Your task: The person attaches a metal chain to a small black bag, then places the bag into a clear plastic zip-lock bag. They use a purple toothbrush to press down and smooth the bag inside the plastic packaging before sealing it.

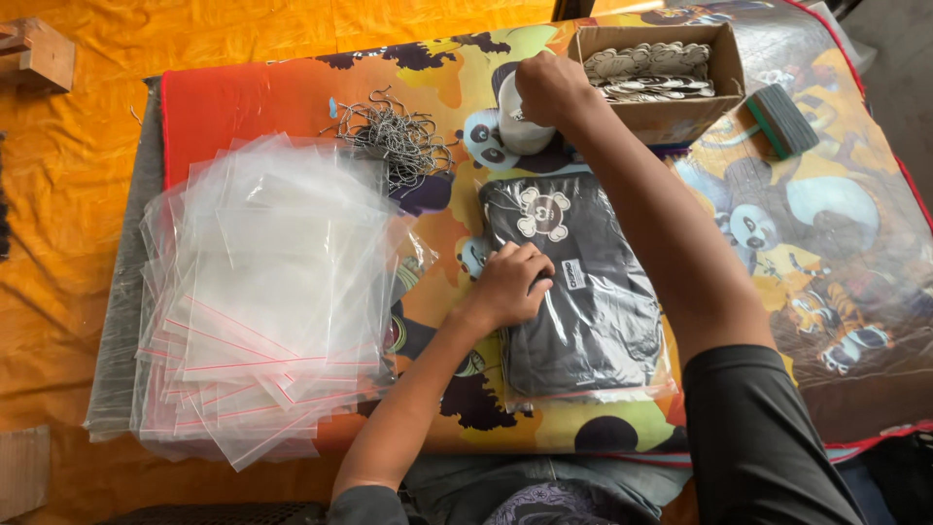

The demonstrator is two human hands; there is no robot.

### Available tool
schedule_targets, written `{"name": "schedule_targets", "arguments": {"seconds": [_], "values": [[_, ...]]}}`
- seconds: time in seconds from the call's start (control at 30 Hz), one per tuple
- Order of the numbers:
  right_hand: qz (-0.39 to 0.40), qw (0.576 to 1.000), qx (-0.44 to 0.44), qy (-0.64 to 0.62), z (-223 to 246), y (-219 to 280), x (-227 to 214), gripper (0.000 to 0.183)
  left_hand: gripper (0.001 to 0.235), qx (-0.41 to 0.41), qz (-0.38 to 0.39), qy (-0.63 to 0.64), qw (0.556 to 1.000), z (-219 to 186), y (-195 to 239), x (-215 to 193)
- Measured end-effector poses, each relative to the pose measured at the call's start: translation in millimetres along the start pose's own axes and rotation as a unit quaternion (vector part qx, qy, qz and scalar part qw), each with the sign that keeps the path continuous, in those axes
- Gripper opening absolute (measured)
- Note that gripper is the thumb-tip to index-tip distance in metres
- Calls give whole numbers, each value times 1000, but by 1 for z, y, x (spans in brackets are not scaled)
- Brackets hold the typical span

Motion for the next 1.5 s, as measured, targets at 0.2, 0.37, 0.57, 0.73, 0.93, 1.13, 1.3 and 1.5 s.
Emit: {"name": "schedule_targets", "arguments": {"seconds": [0.2,0.37,0.57,0.73,0.93,1.13,1.3,1.5], "values": [[186,978,55,82,2,-34,30,22,19,3,40,42,998,4,-4,-2],[143,985,30,88,-9,-49,47,15,19,-11,19,43,999,5,-3,-1],[19,986,-44,161,-12,-35,34,28,19,-19,3,37,999,3,-3,-1],[-82,966,-63,235,-8,2,0,36,16,-28,3,40,999,-1,-2,-4],[-142,979,-62,130,-27,55,-29,13,21,-37,4,98,994,-3,6,-4],[-255,959,-104,-70,-41,81,-34,40,14,-34,-102,66,992,-5,13,2],[-279,944,-116,-133,-30,112,-51,25,16,8,-128,133,983,-28,33,-18],[-226,942,-149,-198,-14,198,-33,20,13,40,-140,168,975,-58,57,-40]]}}
Point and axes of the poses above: each hand's wrist, its own y-axis away from the middle knuckle, its own x-axis out of the palm, z = x × y, the point moved 7 cm from there along -y, towards the middle knuckle, and after that the axes turned 9 degrees about z, right-handed, at the moved point
